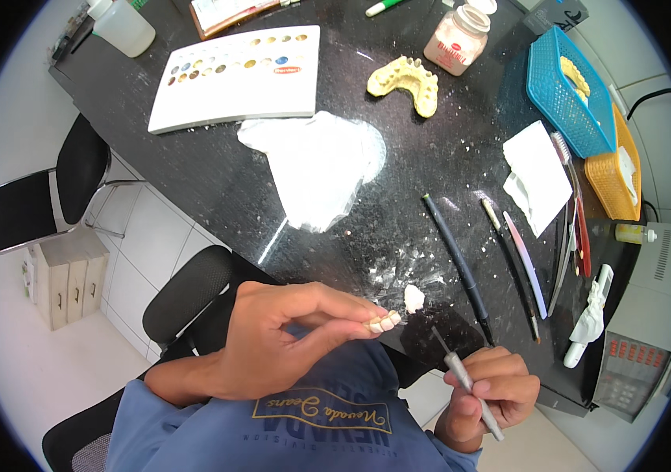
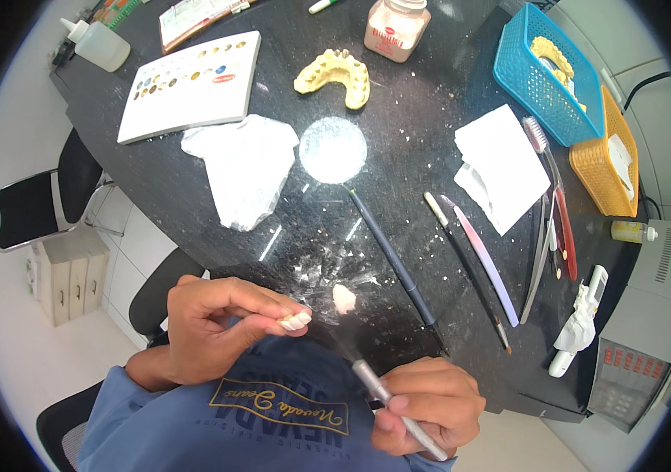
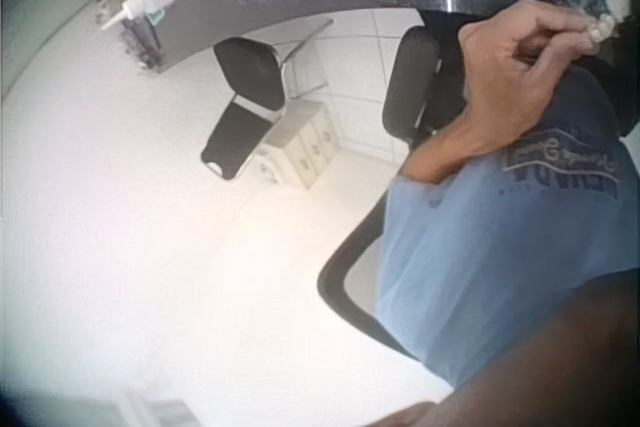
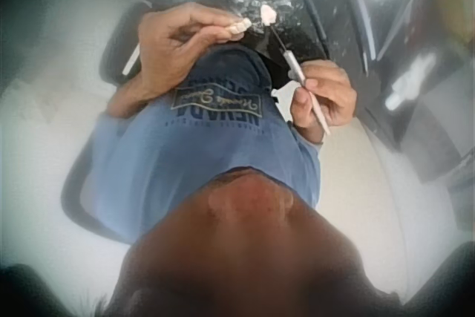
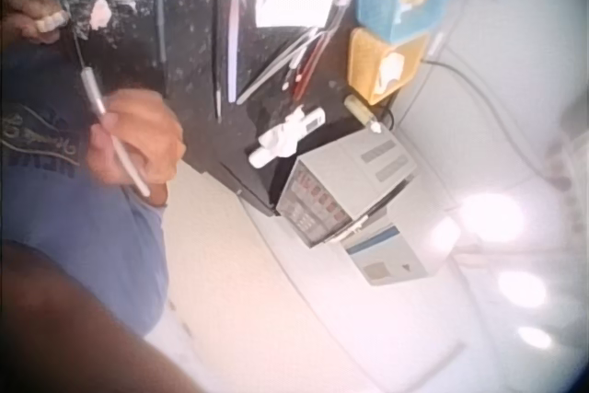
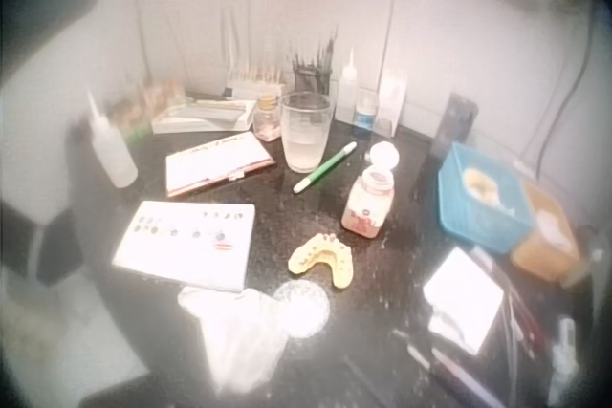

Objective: The person paints a small dental prosthesis with a brush, repeatedly dipping the brush into a container and applying material to the object. They also use a metal tool to scrape or refine the surface and wipe the object with a tissue.

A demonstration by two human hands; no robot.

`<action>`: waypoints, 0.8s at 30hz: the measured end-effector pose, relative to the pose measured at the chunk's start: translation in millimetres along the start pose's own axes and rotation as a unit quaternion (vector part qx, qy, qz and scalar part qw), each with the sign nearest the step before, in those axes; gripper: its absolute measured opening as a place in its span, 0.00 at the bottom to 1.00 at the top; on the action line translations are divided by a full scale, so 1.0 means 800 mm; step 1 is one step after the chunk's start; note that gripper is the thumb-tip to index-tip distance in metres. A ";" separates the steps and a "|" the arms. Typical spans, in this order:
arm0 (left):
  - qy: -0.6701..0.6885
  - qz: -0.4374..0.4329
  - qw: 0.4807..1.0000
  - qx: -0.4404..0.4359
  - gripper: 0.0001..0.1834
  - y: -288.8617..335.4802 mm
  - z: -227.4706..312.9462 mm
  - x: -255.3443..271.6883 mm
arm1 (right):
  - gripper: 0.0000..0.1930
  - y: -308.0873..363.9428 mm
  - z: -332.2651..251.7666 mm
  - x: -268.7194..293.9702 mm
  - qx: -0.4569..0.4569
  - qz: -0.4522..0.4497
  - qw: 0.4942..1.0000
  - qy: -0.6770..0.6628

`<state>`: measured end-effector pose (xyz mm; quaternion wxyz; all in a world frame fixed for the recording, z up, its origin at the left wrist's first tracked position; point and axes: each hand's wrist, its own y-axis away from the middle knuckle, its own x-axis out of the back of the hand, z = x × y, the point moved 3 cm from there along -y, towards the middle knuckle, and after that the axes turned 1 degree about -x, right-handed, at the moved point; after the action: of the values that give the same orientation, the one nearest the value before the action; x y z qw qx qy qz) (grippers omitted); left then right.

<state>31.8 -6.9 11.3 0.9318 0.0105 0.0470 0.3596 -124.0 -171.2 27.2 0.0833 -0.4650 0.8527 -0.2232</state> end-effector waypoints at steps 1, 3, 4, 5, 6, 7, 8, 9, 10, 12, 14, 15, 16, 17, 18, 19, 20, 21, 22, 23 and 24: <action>0.037 0.009 0.999 0.021 0.03 0.002 -0.001 0.000 | 0.13 0.000 0.001 -0.001 0.004 0.009 1.000 0.013; 0.168 0.050 0.982 0.068 0.05 0.003 0.003 -0.006 | 0.12 -0.002 -0.002 -0.006 0.012 0.017 0.997 0.071; 0.233 0.071 0.966 0.091 0.06 0.003 0.003 -0.008 | 0.12 -0.003 -0.003 -0.009 0.016 0.022 0.995 0.100; 0.224 0.075 0.968 0.087 0.05 0.004 0.005 -0.009 | 0.13 -0.005 -0.005 -0.012 0.010 0.020 0.995 0.101; 0.218 0.078 0.969 0.084 0.05 0.005 0.003 -0.011 | 0.13 -0.006 -0.009 -0.013 0.003 0.018 0.994 0.106; 0.211 0.081 0.971 0.081 0.05 0.005 0.001 -0.012 | 0.13 -0.007 -0.011 -0.015 -0.005 0.016 0.994 0.111; 0.165 0.068 0.982 0.064 0.05 0.004 0.001 -0.010 | 0.14 -0.010 -0.011 -0.018 0.011 0.015 0.996 0.093; 0.121 0.054 0.990 0.049 0.04 0.004 0.000 -0.008 | 0.14 -0.014 -0.009 -0.020 0.025 0.013 0.997 0.077; 0.077 0.040 0.996 0.034 0.03 0.004 0.000 -0.007 | 0.15 -0.016 -0.009 -0.022 0.038 0.011 0.997 0.061; 0.013 0.021 1.000 0.019 0.03 0.002 0.001 -0.003 | 0.16 -0.018 -0.008 -0.025 0.024 -0.009 0.998 0.063; -0.027 0.009 1.000 -0.002 0.03 -0.001 0.001 -0.002 | 0.16 -0.015 -0.007 -0.024 0.010 -0.029 0.997 0.073; -0.037 0.006 0.999 -0.016 0.02 -0.002 0.003 -0.001 | 0.16 -0.013 -0.008 -0.023 0.002 -0.037 0.996 0.081; -0.047 0.003 0.998 -0.029 0.02 -0.004 0.004 -0.001 | 0.16 -0.013 -0.008 -0.023 -0.004 -0.045 0.995 0.090; -0.048 0.003 0.998 -0.032 0.02 -0.004 0.004 -0.002 | 0.16 -0.012 -0.008 -0.023 -0.008 -0.049 0.994 0.096; -0.051 0.002 0.998 -0.036 0.02 -0.005 0.004 -0.002 | 0.16 -0.013 -0.008 -0.023 -0.010 -0.051 0.993 0.102; -0.054 0.002 0.998 -0.040 0.02 -0.005 0.004 -0.002 | 0.16 -0.014 -0.008 -0.023 -0.013 -0.053 0.993 0.108; -0.051 0.004 0.998 -0.040 0.02 -0.004 0.003 -0.003 | 0.16 -0.015 -0.009 -0.024 -0.016 -0.057 0.992 0.107; -0.047 0.005 0.998 -0.040 0.02 -0.004 0.003 -0.003 | 0.15 -0.017 -0.010 -0.025 -0.019 -0.061 0.992 0.107; -0.043 0.007 0.998 -0.040 0.02 -0.004 0.003 -0.003 | 0.15 -0.019 -0.011 -0.027 -0.022 -0.065 0.992 0.107; -0.046 0.005 0.998 -0.040 0.03 -0.004 0.003 -0.003 | 0.15 -0.018 -0.010 -0.027 -0.018 -0.057 0.993 0.105; -0.048 0.003 0.998 -0.040 0.03 -0.004 0.003 -0.002 | 0.15 -0.017 -0.008 -0.029 -0.014 -0.050 0.993 0.103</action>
<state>32.8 -10.7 13.3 0.9315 -0.0095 -0.0127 0.3635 -103.6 -156.4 37.7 -0.0222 -0.4826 0.8355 -0.2619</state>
